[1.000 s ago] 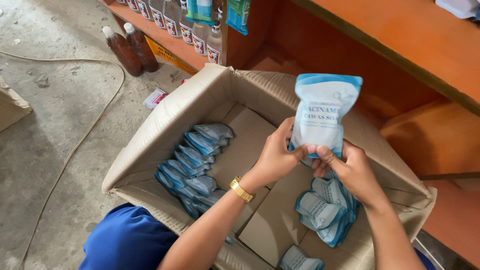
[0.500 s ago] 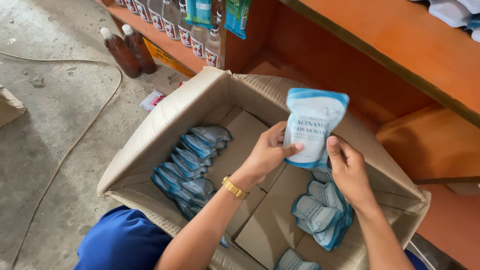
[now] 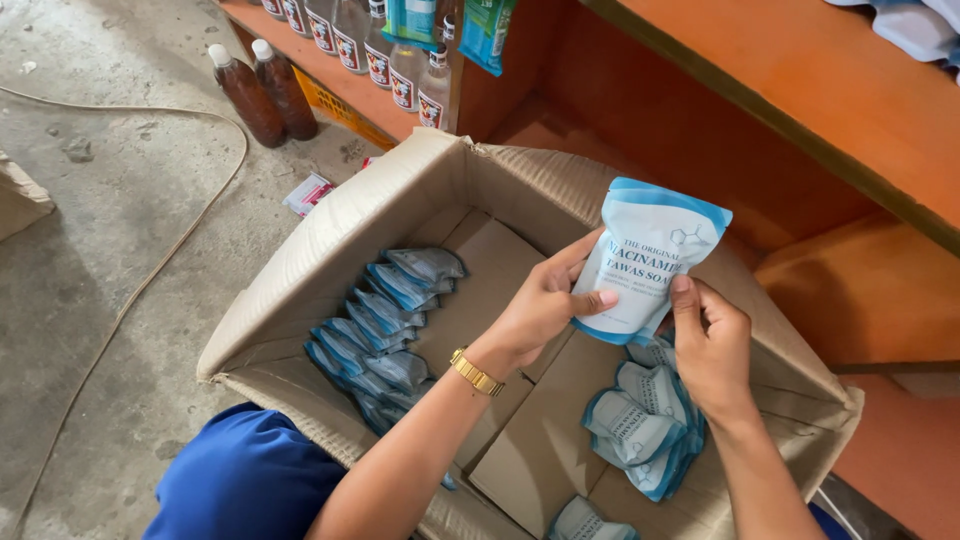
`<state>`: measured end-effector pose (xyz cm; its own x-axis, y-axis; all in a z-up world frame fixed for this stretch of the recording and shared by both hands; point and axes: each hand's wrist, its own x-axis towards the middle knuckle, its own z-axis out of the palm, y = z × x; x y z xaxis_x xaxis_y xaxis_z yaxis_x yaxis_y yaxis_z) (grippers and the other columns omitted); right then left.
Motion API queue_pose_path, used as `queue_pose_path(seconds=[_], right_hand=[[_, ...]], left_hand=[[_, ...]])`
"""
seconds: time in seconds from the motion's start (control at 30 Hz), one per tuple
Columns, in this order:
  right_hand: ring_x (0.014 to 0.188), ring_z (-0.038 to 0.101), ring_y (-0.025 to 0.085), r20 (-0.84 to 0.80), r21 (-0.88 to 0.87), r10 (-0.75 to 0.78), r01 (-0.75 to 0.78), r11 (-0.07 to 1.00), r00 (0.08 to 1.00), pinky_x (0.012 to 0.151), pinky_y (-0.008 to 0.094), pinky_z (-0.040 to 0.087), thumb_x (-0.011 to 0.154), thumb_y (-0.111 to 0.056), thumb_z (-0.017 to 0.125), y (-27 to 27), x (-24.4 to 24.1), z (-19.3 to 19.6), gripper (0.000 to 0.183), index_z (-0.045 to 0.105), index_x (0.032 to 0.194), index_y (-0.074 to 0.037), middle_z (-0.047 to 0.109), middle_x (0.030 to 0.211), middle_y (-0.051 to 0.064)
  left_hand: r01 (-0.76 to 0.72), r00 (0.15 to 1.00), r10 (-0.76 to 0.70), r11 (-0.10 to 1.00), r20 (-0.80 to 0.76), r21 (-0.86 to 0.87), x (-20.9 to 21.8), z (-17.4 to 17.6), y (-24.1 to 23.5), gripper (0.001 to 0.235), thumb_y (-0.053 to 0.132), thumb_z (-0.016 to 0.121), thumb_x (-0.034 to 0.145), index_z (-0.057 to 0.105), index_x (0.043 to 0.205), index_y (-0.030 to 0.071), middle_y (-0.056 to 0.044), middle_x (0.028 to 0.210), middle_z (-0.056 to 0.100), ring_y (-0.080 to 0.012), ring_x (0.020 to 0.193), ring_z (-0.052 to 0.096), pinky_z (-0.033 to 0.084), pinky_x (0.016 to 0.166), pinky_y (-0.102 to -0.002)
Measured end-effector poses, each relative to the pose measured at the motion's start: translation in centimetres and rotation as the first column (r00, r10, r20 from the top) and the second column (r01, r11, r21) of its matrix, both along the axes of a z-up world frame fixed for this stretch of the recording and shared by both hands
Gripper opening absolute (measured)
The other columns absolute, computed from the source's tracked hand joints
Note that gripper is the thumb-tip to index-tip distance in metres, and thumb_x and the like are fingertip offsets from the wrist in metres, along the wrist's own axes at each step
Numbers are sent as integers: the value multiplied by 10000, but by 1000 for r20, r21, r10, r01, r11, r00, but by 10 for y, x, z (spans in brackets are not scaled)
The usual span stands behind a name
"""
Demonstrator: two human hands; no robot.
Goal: Restocking small packets of soap and detergent from a cardboard box onto store shelves.
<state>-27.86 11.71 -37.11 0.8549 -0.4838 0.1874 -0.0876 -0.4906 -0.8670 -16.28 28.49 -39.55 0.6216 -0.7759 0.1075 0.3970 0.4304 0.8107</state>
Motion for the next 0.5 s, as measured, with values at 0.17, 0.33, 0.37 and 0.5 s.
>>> queue_pose_path(seconds=[0.17, 0.33, 0.37, 0.5], right_hand=[[688, 572, 65, 39, 69, 28, -30, 997, 999, 624, 243, 486, 1087, -321, 536, 3, 2, 1, 380, 716, 1002, 3, 665, 789, -4], [642, 516, 58, -1, -96, -30, 30, 995, 1000, 579, 249, 436, 1090, -275, 559, 9, -1, -3, 348, 701, 956, 13, 605, 695, -10], [629, 496, 55, 0, -141, -31, 31, 990, 1000, 566, 251, 423, 1090, -261, 562, 11, -1, -1, 335, 694, 953, 14, 587, 678, -17], [611, 445, 61, -22, -150, -31, 28, 988, 999, 539, 273, 381, 1091, -247, 569, 12, -3, -1, 332, 684, 924, 16, 541, 659, -8]], left_hand=[[-86, 987, 88, 996, -134, 20, -3, 3, -5, 727, 131, 732, 920, 433, 1577, 49, -155, 1333, 677, -189, 1195, 648, 529, 1031, -347], [-359, 921, 363, 932, -141, 52, -5, -3, -9, 535, 136, 804, 863, 632, 1336, -47, -127, 1194, 739, -149, 1062, 691, 568, 946, -308], [-392, 911, 394, 919, -124, 39, -4, -4, -8, 452, 129, 817, 852, 680, 1241, -54, -112, 1137, 751, -133, 1029, 703, 572, 930, -286], [-357, 901, 347, 934, -261, 8, 0, -9, -9, 274, 113, 815, 883, 692, 1084, -28, -96, 1012, 756, -133, 931, 692, 561, 861, -283]])
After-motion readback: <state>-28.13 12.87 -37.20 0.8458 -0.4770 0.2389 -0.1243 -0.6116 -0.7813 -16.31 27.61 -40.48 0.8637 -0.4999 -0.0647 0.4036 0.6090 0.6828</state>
